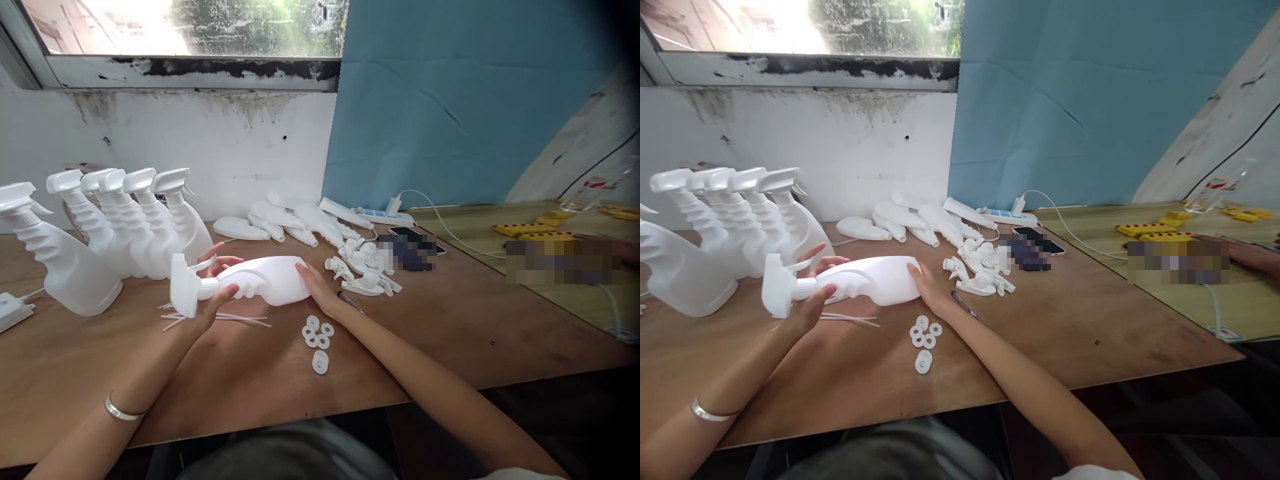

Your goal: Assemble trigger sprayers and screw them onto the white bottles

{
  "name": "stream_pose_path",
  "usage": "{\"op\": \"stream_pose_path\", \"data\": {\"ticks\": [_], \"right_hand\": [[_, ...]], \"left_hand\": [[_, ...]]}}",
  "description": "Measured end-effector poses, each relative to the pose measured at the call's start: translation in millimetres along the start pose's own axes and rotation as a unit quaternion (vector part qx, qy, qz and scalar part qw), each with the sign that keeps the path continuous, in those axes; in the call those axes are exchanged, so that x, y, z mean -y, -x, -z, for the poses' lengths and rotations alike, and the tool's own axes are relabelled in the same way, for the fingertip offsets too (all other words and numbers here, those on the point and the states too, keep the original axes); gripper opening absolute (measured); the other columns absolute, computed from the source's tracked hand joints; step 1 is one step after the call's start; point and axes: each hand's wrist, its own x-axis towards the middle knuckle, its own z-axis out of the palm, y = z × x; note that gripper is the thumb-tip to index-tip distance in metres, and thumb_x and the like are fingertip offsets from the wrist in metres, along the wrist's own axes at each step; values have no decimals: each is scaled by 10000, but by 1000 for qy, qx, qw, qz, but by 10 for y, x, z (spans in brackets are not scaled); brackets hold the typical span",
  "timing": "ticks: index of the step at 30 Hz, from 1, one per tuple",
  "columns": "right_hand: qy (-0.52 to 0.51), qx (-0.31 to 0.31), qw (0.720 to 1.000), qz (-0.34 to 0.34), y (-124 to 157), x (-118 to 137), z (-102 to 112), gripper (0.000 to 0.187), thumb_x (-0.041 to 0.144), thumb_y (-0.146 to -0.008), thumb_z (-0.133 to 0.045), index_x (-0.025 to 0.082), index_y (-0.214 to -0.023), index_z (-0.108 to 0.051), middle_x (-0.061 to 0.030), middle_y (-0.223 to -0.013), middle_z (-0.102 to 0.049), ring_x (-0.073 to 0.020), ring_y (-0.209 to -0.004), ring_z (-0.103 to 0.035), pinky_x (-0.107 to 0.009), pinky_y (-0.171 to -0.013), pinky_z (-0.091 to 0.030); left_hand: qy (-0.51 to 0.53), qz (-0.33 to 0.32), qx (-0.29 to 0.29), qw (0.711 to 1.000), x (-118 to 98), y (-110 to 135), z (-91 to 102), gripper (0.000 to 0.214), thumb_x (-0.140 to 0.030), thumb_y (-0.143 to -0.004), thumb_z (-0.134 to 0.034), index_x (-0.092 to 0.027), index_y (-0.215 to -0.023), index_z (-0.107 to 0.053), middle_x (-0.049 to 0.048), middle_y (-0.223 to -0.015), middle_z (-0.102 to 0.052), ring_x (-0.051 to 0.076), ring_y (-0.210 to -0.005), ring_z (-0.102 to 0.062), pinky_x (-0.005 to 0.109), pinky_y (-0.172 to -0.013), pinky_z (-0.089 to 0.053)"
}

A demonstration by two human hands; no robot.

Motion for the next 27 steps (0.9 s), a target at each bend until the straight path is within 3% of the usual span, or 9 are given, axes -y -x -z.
{"op": "stream_pose_path", "data": {"ticks": [5, 13, 17, 22, 27], "right_hand": [[-24, 6, 999, -36, 0, 53, -1, 392, 526, -764, -446, 179, -913, -552, -44, -889, -625, -183, -774, -552, -314, -712, -430], [11, -5, 999, -35, 10, 70, 9, 406, 539, -759, -440, 179, -903, -561, -48, -921, -624, -194, -816, -544, -311, -713, -423], [4, 2, 1000, -29, 19, 88, 0, 412, 531, -759, -443, 170, -916, -567, -43, -888, -632, -187, -804, -545, -297, -700, -423], [1, 5, 1000, -30, 42, 122, -25, 394, 510, -761, -455, 171, -922, -577, -42, -865, -635, -185, -806, -545, -297, -712, -420], [2, -3, 999, -32, 37, 119, -16, 404, 521, -756, -458, 176, -929, -575, -43, -873, -635, -191, -809, -546, -310, -724, -423]], "left_hand": [[-92, -36, 35, 994, -46, 40, -12, 450, -261, -657, -647, -218, -1042, -420, 60, -998, -538, 136, -711, -509, 268, -589, -452], [-194, -52, -6, 980, 7, 55, 54, 416, -342, -668, -632, -197, -1034, -498, 71, -1030, -527, 160, -774, -524, 283, -621, -459], [-222, -80, -16, 972, -8, 44, 54, 304, -362, -675, -628, -198, -923, -565, 65, -994, -555, 204, -859, -550, 326, -683, -467], [-180, -86, -20, 980, -14, 53, 37, 221, -307, -660, -651, -212, -852, -599, 56, -934, -605, 244, -965, -554, 420, -905, -401], [-87, -2, -54, 995, -52, 55, -33, 395, -349, -603, -679, -197, -953, -578, 81, -1056, -587, 262, -965, -559, 366, -797, -456]]}}
